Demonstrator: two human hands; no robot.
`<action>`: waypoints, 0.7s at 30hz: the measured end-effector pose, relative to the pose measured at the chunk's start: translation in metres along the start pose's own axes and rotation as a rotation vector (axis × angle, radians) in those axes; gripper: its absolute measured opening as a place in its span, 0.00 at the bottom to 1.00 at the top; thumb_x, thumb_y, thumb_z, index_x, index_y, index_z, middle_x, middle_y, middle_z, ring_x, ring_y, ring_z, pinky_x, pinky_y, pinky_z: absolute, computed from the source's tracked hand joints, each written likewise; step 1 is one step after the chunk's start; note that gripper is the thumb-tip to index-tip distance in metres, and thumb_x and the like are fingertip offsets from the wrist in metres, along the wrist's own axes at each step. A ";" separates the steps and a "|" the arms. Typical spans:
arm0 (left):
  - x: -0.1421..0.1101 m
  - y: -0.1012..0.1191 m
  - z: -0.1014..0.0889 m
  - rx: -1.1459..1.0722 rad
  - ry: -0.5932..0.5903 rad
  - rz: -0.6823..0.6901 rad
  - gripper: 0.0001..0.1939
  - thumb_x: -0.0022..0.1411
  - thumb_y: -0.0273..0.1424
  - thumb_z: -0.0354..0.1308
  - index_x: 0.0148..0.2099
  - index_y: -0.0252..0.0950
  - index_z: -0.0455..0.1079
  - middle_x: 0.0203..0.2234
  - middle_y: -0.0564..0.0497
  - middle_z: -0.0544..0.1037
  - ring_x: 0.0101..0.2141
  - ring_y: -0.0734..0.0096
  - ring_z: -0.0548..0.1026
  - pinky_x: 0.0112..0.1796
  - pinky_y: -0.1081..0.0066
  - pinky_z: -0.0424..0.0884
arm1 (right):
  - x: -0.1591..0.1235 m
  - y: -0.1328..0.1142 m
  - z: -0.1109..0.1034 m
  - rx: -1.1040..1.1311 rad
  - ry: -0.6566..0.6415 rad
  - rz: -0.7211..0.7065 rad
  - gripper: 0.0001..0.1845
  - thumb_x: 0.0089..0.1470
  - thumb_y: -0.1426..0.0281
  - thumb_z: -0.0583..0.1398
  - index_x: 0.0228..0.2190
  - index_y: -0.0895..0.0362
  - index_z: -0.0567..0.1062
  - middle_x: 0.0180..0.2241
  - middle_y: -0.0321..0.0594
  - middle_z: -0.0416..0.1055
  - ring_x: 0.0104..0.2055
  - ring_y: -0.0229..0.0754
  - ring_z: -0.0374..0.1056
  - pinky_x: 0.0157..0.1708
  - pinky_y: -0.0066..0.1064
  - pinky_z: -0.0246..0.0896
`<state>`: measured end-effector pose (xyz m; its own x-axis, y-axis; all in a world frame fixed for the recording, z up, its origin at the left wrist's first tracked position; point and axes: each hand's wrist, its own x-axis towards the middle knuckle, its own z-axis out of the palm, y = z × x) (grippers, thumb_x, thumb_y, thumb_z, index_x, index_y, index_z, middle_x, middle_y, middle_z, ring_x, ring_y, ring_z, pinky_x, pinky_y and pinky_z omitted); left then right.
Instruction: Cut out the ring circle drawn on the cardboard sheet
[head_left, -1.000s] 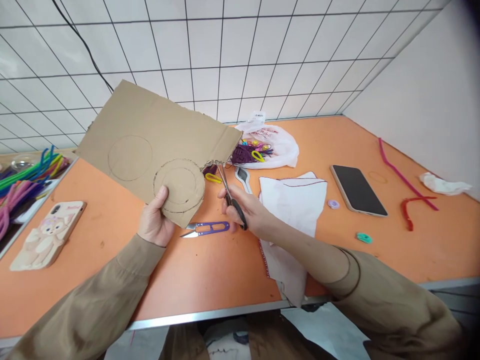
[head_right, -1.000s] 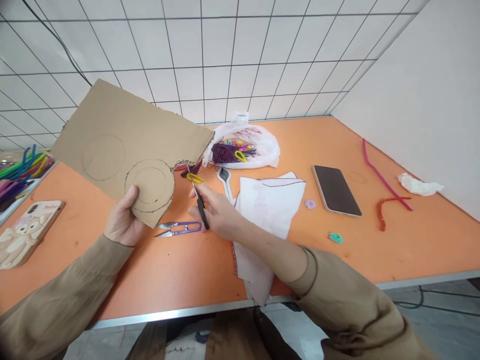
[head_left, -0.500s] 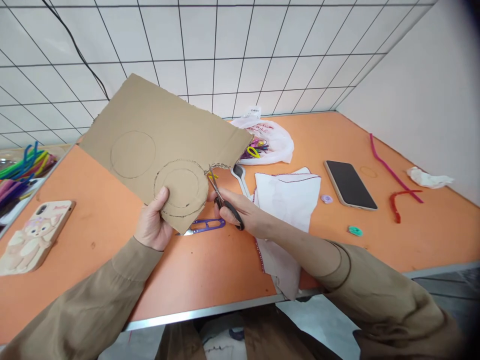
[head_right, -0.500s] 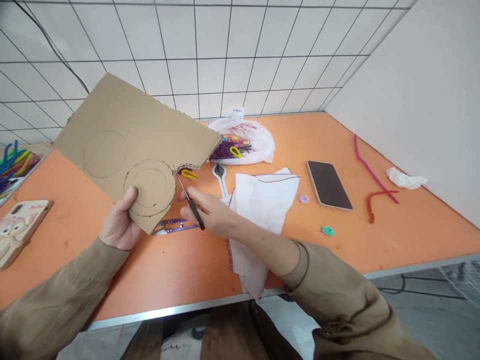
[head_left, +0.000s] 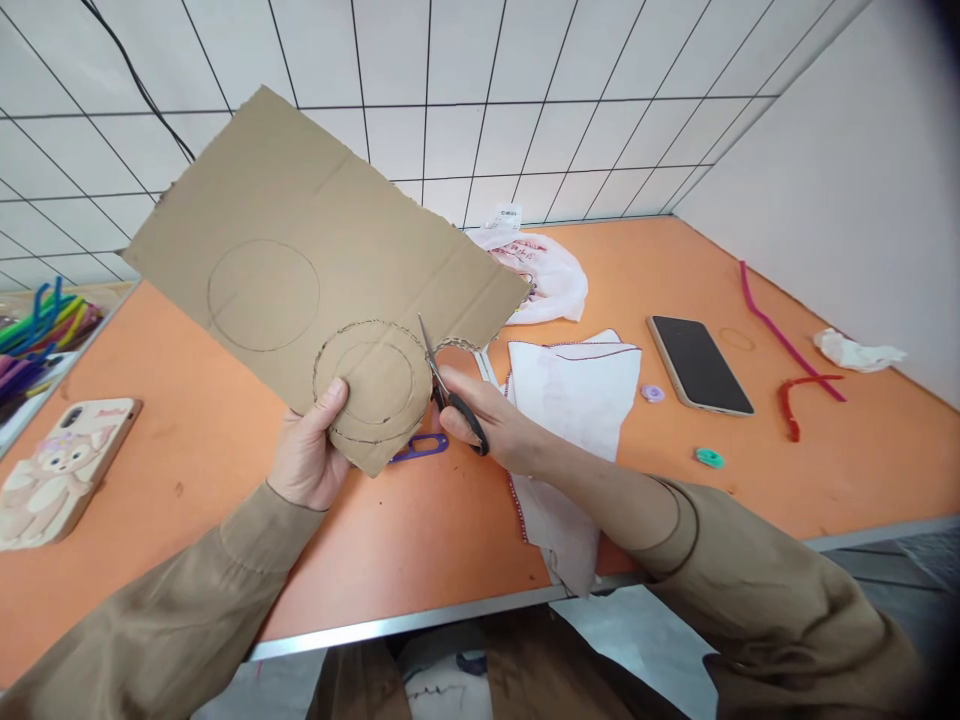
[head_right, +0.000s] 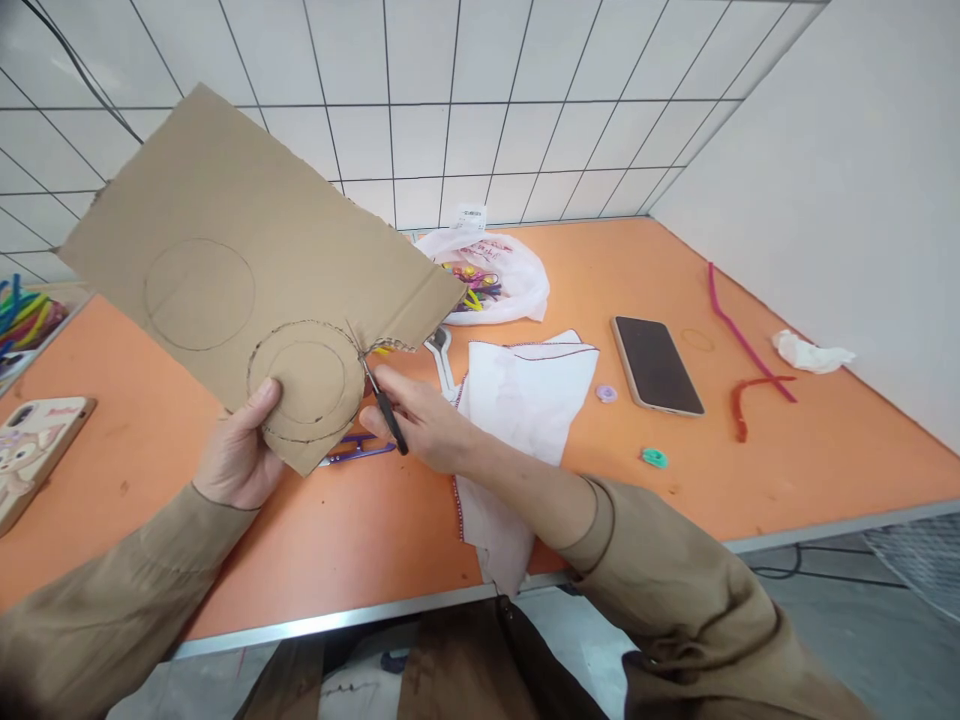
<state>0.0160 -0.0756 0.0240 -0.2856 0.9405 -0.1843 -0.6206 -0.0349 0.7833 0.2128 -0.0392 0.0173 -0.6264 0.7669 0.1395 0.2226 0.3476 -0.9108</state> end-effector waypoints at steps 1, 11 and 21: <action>0.000 0.000 0.000 0.012 -0.001 0.003 0.18 0.53 0.25 0.67 0.48 0.38 0.76 0.49 0.47 0.80 0.60 0.47 0.66 0.57 0.55 0.69 | 0.000 0.000 0.000 0.011 0.006 -0.006 0.13 0.60 0.58 0.53 0.33 0.55 0.62 0.25 0.32 0.54 0.28 0.36 0.52 0.26 0.28 0.49; 0.000 0.000 -0.002 0.053 -0.011 0.036 0.15 0.53 0.27 0.69 0.44 0.38 0.78 0.50 0.47 0.79 0.58 0.48 0.68 0.54 0.57 0.73 | 0.000 -0.002 -0.001 0.080 0.020 -0.021 0.13 0.58 0.61 0.55 0.28 0.54 0.58 0.23 0.30 0.50 0.25 0.33 0.47 0.24 0.28 0.44; 0.000 0.001 -0.003 0.050 -0.007 0.029 0.15 0.52 0.27 0.69 0.44 0.39 0.78 0.51 0.48 0.78 0.58 0.48 0.68 0.53 0.57 0.74 | 0.001 -0.007 -0.001 0.136 0.019 0.006 0.08 0.54 0.66 0.56 0.29 0.55 0.61 0.21 0.28 0.51 0.23 0.32 0.46 0.22 0.27 0.42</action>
<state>0.0128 -0.0765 0.0233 -0.2980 0.9416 -0.1569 -0.5751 -0.0459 0.8168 0.2114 -0.0405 0.0243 -0.6111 0.7791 0.1398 0.1221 0.2673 -0.9559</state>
